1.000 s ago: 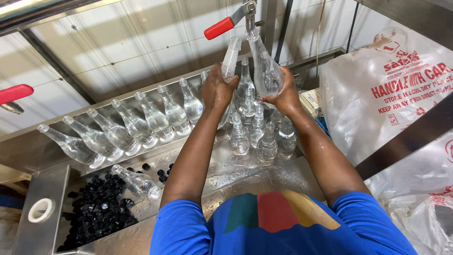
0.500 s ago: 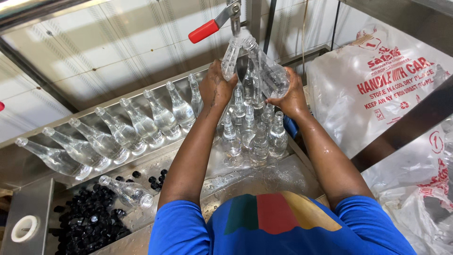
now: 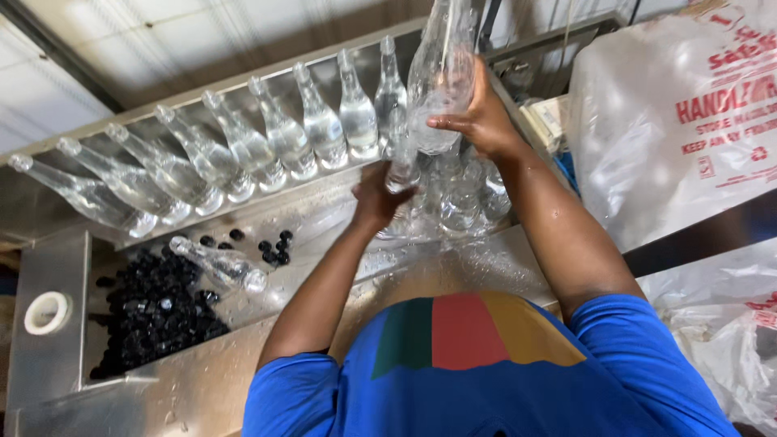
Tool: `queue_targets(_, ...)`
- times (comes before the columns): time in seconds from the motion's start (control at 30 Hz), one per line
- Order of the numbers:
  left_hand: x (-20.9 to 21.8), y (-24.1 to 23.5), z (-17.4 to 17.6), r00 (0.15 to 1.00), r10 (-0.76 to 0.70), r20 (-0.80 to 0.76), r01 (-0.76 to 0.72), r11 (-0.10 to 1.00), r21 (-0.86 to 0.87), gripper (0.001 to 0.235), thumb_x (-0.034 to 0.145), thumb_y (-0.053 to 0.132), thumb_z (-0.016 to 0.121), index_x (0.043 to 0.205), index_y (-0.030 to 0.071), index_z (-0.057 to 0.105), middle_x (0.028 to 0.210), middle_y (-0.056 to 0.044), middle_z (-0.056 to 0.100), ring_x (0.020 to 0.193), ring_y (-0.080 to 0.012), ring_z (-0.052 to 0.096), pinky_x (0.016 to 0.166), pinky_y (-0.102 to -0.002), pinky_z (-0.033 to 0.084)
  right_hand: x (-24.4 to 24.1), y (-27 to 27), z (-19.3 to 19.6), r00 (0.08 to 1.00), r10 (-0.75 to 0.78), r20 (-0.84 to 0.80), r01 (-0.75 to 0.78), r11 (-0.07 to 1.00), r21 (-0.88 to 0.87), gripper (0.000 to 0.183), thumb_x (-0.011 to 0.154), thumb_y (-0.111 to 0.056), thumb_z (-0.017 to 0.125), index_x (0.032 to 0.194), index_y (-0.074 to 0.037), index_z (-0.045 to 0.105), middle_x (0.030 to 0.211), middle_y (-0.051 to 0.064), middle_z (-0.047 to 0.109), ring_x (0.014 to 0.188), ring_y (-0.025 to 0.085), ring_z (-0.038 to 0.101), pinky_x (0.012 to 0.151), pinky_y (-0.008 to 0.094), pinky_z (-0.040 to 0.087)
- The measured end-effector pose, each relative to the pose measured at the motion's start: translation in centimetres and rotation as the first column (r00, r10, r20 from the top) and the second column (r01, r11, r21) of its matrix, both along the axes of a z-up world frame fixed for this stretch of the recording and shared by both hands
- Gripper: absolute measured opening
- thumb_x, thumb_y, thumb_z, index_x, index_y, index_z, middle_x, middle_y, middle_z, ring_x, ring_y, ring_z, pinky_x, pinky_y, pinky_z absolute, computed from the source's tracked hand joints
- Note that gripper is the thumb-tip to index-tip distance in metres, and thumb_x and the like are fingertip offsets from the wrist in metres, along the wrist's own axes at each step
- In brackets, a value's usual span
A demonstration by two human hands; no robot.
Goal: The person fills clear glass bottles with water from a tap and places them into a plastic bag. The person repeatedly picks up empty bottles, fills them under the running water, and then transfers them into a bag on the right side of the frame.
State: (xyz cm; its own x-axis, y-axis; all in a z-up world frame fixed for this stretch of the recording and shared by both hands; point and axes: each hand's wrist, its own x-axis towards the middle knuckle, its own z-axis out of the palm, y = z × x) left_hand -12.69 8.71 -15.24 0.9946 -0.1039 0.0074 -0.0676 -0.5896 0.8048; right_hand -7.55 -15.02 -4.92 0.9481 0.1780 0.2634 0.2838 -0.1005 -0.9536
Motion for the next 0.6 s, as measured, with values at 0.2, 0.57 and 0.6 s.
queue_targets(0.2,-0.1,-2.2,-14.0,0.982,-0.059,-0.178,0.038,0.992,-0.120,0.092,0.083,0.046,0.092,0.161,0.012,0.058,0.160,-0.022,0.056,0.145,-0.0454,0.058,0.119,-0.054,0.053,-1.1,-0.6,-0.7,0.995,0.065,0.069,-0.067,0.997,0.028,0.120,0.099,-0.016,0.097,0.175,-0.026,0.005,0.176,0.040,0.031,0.157,0.057,0.049,0.122,0.064,0.058)
queue_targets(0.57,-1.2,-4.8,-15.5,0.994,-0.094,0.058,0.101,0.987,-0.122,0.093,0.087,0.049,0.088,0.163,0.007,0.053,0.160,-0.020,0.063,0.146,-0.0451,0.053,0.112,-0.056,0.049,2.2,-2.4,-5.9,0.970,0.180,0.161,-0.219,0.938,0.268,0.105,0.090,-0.003,0.094,0.170,-0.022,0.028,0.167,0.031,0.046,0.157,0.046,0.054,0.118,0.062,0.057)
queue_targets(0.6,-1.3,-4.0,-14.8,0.991,-0.118,0.056,0.127,0.976,-0.177,0.101,0.082,0.055,0.087,0.163,0.007,0.052,0.163,-0.023,0.059,0.149,-0.0455,0.052,0.115,-0.058,0.048,2.3,-2.5,-6.2,0.964,0.171,0.206,-0.222,0.941,0.256,0.105,0.090,-0.002,0.092,0.170,-0.021,0.026,0.168,0.034,0.048,0.156,0.047,0.055,0.124,0.060,0.052)
